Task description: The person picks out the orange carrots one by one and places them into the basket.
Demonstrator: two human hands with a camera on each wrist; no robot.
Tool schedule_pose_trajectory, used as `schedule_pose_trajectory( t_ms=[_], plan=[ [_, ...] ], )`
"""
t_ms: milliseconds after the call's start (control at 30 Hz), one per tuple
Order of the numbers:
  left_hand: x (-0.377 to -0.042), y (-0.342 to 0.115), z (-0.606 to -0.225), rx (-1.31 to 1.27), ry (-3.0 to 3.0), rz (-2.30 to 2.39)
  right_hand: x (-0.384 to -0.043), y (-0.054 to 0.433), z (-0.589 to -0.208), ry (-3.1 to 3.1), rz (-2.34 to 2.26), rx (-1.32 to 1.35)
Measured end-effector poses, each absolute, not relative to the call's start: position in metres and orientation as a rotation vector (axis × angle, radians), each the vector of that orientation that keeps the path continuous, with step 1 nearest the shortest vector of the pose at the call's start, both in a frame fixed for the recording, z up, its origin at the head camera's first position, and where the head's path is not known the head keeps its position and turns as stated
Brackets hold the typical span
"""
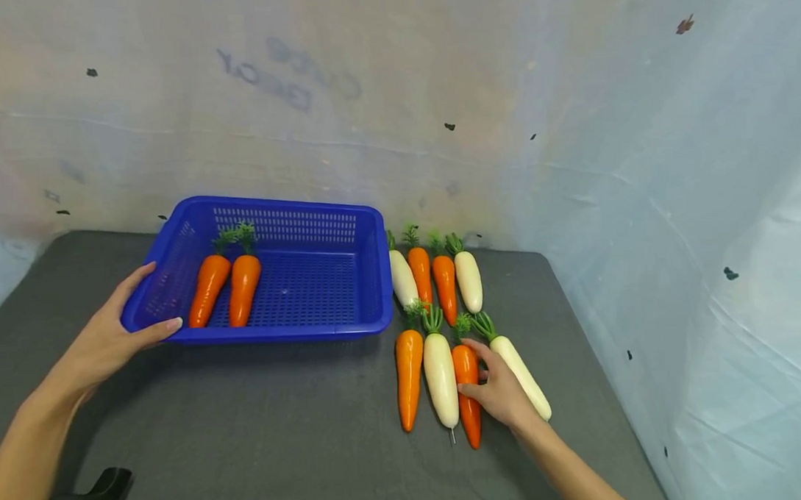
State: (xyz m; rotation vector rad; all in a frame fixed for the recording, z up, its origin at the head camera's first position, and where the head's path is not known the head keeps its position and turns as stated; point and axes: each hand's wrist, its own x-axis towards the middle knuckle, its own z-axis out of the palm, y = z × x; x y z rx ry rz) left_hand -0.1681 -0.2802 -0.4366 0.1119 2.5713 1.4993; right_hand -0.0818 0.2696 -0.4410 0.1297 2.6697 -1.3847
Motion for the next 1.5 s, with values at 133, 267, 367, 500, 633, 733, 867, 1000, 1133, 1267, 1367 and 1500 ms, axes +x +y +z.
schedule_pose_trajectory(
  t_ms=[133, 267, 367, 500, 633, 733, 867, 1000, 1133, 1267, 1367, 1500],
  plan=[
    [-0.169, -0.279, -0.437, 0.117, 2.577, 1.489, -0.085, 0.271, -0.442, 2.696, -1.351, 0.127],
    [-0.167, -0.279, -0.437, 0.111, 2.576, 1.499, -0.086, 0.271, -0.443, 2.697, -1.366, 0.13],
    [-0.166, -0.279, -0.436, 0.105, 2.579, 1.502, -0.087, 0.27, -0.443, 2.706, -1.367, 0.158],
    [-0.167, -0.28, -0.436, 0.103, 2.578, 1.501, -0.09, 0.27, -0.441, 2.727, -1.351, 0.173],
    [-0.167, -0.281, -0.436, 0.099, 2.575, 1.506, -0.093, 0.271, -0.437, 2.718, -1.388, 0.117],
    [-0.167, -0.281, -0.436, 0.099, 2.572, 1.505, -0.094, 0.271, -0.432, 2.681, -1.433, 0.08],
    [-0.166, -0.28, -0.435, 0.105, 2.566, 1.507, -0.095, 0.271, -0.425, 2.645, -1.445, 0.049],
    [-0.165, -0.28, -0.434, 0.112, 2.563, 1.519, -0.099, 0.268, -0.416, 2.682, -1.404, -0.012],
    [-0.165, -0.281, -0.435, 0.114, 2.555, 1.528, -0.105, 0.263, -0.407, 2.698, -1.407, -0.052],
    [-0.166, -0.281, -0.436, 0.117, 2.553, 1.533, -0.112, 0.256, -0.399, 2.661, -1.461, -0.068],
    [-0.165, -0.281, -0.435, 0.121, 2.549, 1.543, -0.117, 0.252, -0.393, 2.638, -1.498, -0.073],
    [-0.165, -0.28, -0.435, 0.116, 2.55, 1.552, -0.12, 0.242, -0.376, 2.65, -1.485, -0.126]
  ],
)
